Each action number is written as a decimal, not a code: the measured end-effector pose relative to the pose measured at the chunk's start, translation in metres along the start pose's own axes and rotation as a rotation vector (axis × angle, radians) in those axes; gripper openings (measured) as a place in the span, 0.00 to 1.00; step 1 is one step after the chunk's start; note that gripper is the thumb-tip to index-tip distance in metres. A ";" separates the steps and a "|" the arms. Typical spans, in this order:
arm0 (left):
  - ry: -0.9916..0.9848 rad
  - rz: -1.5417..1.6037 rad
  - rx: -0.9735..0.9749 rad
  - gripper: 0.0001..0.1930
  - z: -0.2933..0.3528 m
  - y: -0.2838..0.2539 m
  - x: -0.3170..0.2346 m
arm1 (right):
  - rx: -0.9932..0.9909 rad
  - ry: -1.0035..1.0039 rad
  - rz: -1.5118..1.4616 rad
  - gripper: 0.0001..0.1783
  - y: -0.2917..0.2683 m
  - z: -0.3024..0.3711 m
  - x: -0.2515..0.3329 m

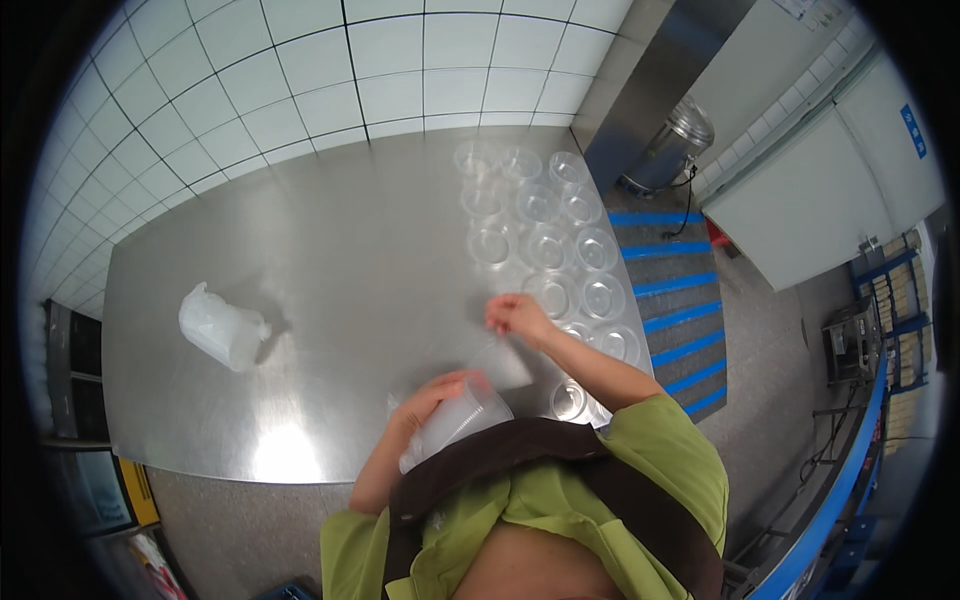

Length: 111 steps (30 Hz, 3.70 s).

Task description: The person repeatedly picks clear plastic containers from a large stack on a stainless steel table and places them one by one onto a growing pile. The action is continuous and repetitive throughout the clip.

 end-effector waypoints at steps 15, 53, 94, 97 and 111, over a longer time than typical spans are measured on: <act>0.011 -0.157 -0.122 0.26 0.014 0.028 0.004 | -0.238 -0.187 0.481 0.11 0.027 0.080 -0.006; -0.079 -0.235 0.004 0.36 0.085 0.084 0.051 | -0.610 -0.074 0.953 0.17 0.040 0.133 -0.030; -0.344 -0.173 0.095 0.37 0.141 0.040 0.008 | -0.384 -0.438 0.464 0.07 0.215 0.149 -0.087; -0.378 -0.179 0.185 0.34 0.159 0.024 -0.006 | -0.566 -0.295 0.072 0.07 0.216 0.148 -0.102; -0.368 -0.232 0.186 0.25 0.166 -0.007 -0.039 | -0.931 -0.105 0.051 0.09 0.216 0.142 -0.119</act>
Point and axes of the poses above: each hand's wrist, its own z-axis away from the middle knuckle, its own y-axis out of the palm, x = y × z, the point moved 2 cm from there along -z, towards the middle knuckle, and after that the axes turned 14 degrees about x, right-handed, at the moved point
